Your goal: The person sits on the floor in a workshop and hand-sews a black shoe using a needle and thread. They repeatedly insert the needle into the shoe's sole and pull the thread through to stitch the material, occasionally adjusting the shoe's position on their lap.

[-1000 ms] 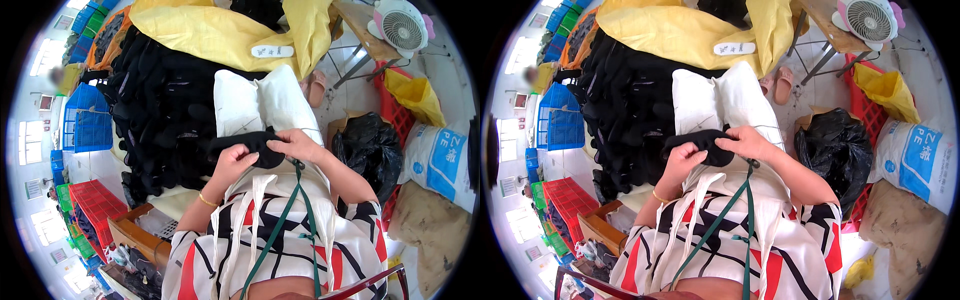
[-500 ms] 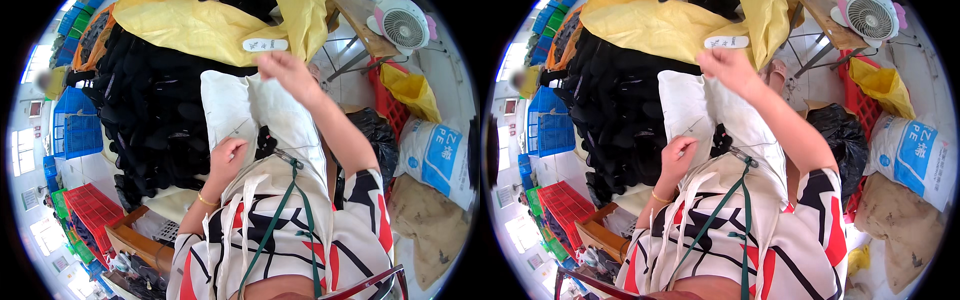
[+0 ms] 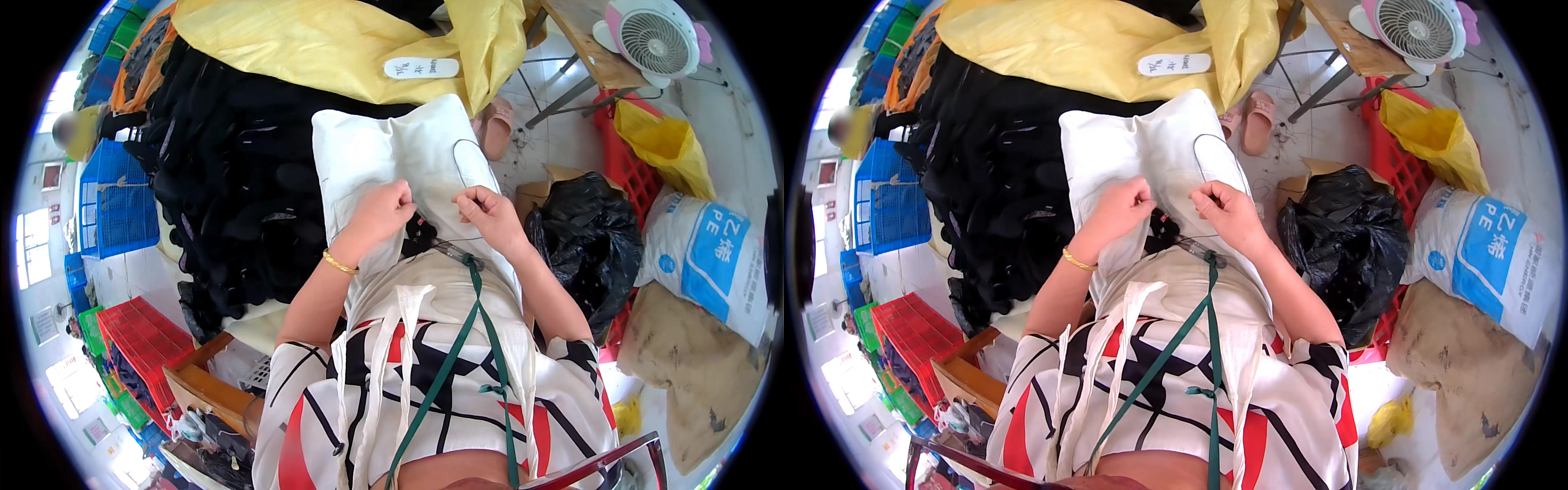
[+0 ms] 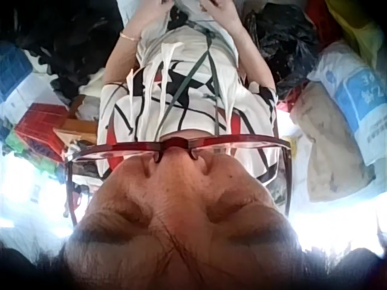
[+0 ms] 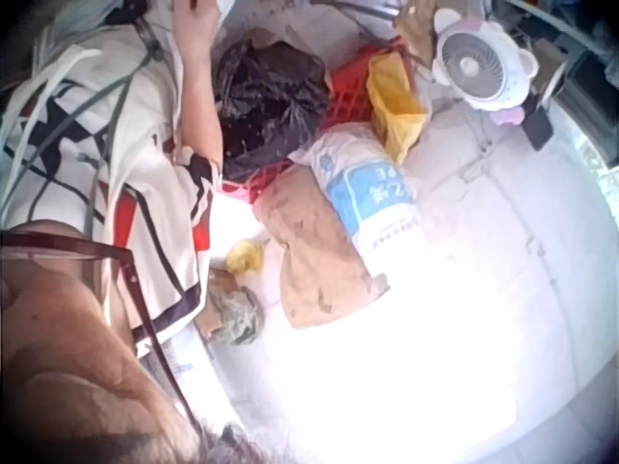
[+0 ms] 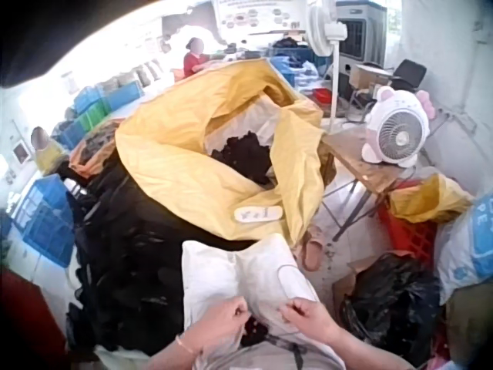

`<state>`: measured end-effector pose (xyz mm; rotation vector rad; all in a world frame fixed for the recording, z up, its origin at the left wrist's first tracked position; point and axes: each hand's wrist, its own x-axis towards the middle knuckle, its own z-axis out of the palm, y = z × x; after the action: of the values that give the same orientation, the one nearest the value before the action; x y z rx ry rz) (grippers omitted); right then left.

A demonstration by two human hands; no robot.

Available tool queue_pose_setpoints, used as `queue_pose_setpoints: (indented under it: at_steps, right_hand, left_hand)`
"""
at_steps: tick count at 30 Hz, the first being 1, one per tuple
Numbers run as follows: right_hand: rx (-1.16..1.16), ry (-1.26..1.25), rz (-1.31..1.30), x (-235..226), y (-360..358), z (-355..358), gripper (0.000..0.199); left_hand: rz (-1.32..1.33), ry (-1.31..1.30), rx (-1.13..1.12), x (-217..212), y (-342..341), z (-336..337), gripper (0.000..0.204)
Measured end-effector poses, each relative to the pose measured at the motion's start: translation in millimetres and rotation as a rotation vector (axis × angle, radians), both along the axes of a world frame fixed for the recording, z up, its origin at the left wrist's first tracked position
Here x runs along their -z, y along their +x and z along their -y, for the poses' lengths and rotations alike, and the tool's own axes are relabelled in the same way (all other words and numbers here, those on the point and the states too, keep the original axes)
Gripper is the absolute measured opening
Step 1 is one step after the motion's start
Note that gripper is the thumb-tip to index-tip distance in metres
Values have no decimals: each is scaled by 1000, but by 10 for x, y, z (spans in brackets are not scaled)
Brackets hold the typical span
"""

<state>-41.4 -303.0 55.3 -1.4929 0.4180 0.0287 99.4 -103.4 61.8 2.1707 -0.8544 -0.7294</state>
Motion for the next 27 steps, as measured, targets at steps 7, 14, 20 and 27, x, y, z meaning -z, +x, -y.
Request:
queue_pose_setpoints:
  at_steps: [7, 14, 20, 27]
  right_hand:
    - [-141, -229, -11, -42, 20, -231, 23]
    - [-18, -225, -6, -30, -127, -161, 22]
    - [-14, -195, -2, -22, -214, -124, 32]
    - [-197, -402, 286, -456, -38, -419, 36]
  left_hand:
    - [220, -75, -11, 31, -94, -92, 15]
    - [283, 171, 191, 252, -101, 94, 17]
    - [174, -50, -35, -377, -44, -191, 7]
    - [290, -228, -141, -717, -329, -389, 13]
